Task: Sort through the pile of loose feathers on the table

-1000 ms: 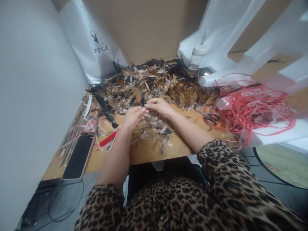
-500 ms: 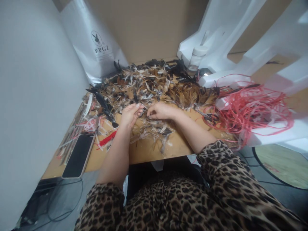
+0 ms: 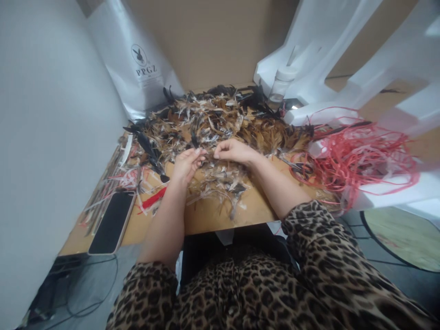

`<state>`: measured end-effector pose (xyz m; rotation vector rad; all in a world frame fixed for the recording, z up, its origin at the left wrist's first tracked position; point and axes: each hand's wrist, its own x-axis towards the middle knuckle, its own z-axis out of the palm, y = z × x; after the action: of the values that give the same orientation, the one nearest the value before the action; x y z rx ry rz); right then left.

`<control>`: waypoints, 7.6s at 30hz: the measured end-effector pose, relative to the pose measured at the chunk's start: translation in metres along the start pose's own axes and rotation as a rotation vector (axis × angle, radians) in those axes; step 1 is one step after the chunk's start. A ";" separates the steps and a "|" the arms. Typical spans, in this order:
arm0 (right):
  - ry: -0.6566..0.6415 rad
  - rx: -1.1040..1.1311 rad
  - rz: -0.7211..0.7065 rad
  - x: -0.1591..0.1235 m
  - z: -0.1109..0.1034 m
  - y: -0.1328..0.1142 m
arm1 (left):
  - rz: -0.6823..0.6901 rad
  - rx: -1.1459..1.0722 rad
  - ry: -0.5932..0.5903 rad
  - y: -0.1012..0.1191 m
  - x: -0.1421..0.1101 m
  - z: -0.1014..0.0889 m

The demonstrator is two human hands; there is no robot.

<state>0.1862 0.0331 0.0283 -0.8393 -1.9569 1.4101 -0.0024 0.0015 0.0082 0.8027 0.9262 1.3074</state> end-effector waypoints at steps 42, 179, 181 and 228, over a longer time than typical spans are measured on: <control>0.327 0.464 0.017 0.014 0.030 0.006 | -0.071 -0.072 -0.122 -0.008 0.002 0.001; 0.487 -0.331 -0.062 0.016 0.007 0.029 | 0.104 -0.095 0.089 0.001 0.007 -0.008; 0.456 -0.448 -0.096 0.016 0.011 0.033 | 0.107 -0.100 0.096 0.000 0.007 -0.008; 0.135 0.160 0.087 0.009 0.005 0.018 | 0.142 0.206 0.070 -0.003 0.002 0.001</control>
<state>0.1801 0.0414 0.0107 -0.9287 -1.7008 1.4967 0.0002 0.0033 0.0060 1.0023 1.0877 1.3851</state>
